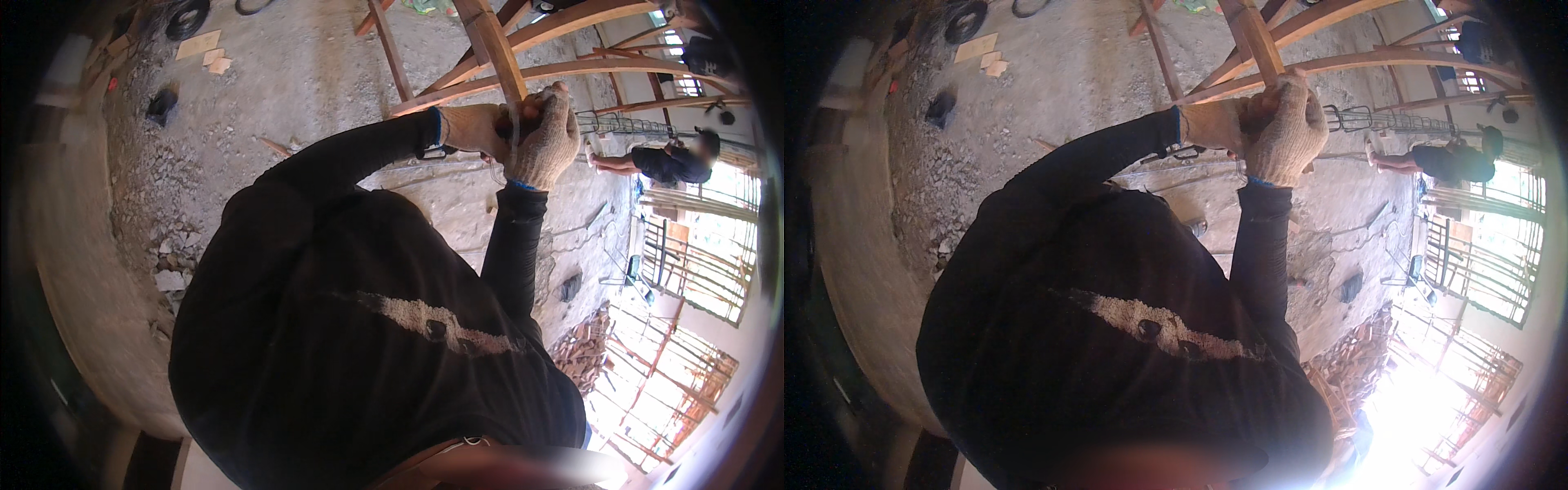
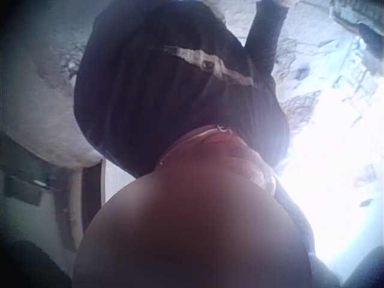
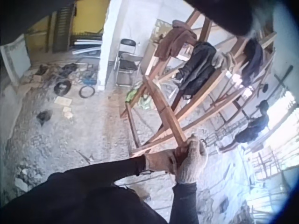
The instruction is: The person assembles a rebar cage by wrapping and twisting wire around intersecting steel bars using pliers. They repeatedly position the wire, twist it to secure the joints, and cut the excess wire. The process is repeated along the length of the cage.
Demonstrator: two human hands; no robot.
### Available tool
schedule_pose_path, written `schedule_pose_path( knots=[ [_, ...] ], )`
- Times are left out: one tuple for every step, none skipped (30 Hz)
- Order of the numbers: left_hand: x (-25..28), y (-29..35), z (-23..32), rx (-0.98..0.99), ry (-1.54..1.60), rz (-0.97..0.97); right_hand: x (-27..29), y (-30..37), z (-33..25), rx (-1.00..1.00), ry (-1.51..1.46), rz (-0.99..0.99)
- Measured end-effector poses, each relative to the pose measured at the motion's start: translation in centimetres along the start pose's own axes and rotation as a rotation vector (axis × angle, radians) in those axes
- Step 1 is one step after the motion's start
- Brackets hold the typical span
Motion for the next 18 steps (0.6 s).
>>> schedule_pose_path(
  knots=[
    [0.2, 0.3, 0.0, -0.015, 0.011, -0.015, -0.1, -0.4, -0.1, -0.024, -0.082, -0.036],
    [0.3, 0.4, -0.2, -0.077, 0.036, -0.012, 0.0, -0.8, 0.0, -0.015, -0.179, -0.136],
    [0.5, 0.4, -0.7, -0.004, 0.168, -0.047, 0.3, -1.6, 0.0, -0.071, -0.05, -0.154],
    [0.5, 0.2, -1.3, 0.019, 0.315, -0.068, 0.7, -2.5, 0.2, -0.13, -0.065, -0.174],
    [0.6, -0.1, -2.1, 0.057, 0.454, -0.092, 1.0, -3.5, 0.4, -0.165, -0.099, -0.249],
    [0.5, -0.6, -2.8, 0.004, 0.541, -0.08, 1.5, -4.6, 0.7, -0.2, -0.135, -0.323],
    [0.5, -1.2, -3.5, -0.034, 0.62, -0.068, 2.0, -5.6, 1.0, -0.271, -0.185, -0.43],
    [0.5, -1.7, -4.2, -0.044, 0.692, -0.047, 2.4, -6.8, 1.4, -0.312, -0.232, -0.49],
    [0.4, -2.1, -4.7, -0.03, 0.787, -0.042, 2.9, -7.8, 1.9, -0.351, -0.277, -0.547],
    [0.2, -2.3, -5.1, -0.048, 0.818, -0.029, 3.5, -8.4, 2.3, -0.392, -0.293, -0.523],
    [-0.1, -2.5, -5.3, -0.052, 0.851, -0.017, 3.8, -8.9, 2.7, -0.399, -0.414, -0.691],
    [-0.1, -2.5, -5.4, -0.021, 0.884, 0.033, 4.1, -9.4, 3.2, -0.421, -0.406, -0.679],
    [-0.3, -2.5, -5.3, -0.073, 0.833, 0.076, 4.2, -9.9, 3.4, -0.424, -0.393, -0.674],
    [-0.4, -2.3, -5.1, -0.082, 0.821, 0.104, 4.2, -10.2, 3.5, -0.425, -0.381, -0.665],
    [-0.6, -2.1, -4.9, -0.089, 0.811, 0.146, 4.3, -10.5, 3.3, -0.396, -0.157, -0.626],
    [-0.4, -2.0, -4.6, -0.099, 0.796, 0.186, 4.3, -10.3, 3.0, -0.368, -0.143, -0.62],
    [-0.4, -1.9, -4.3, -0.057, 0.823, 0.168, 4.4, -9.7, 2.6, -0.354, -0.087, -0.536],
    [-0.2, -1.9, -4.1, -0.014, 0.85, 0.15, 4.4, -8.7, 2.0, -0.332, -0.065, -0.526]
  ],
)
Point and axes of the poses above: each hand's wrist, its own y-axis away from the middle knuckle, its own x-axis out of the back of the hand, z = x × y, the point moved 1 cm from there along -y, towards the middle knuckle, and after that the axes turned 10 degrees about -z, right-handed, at the moved point
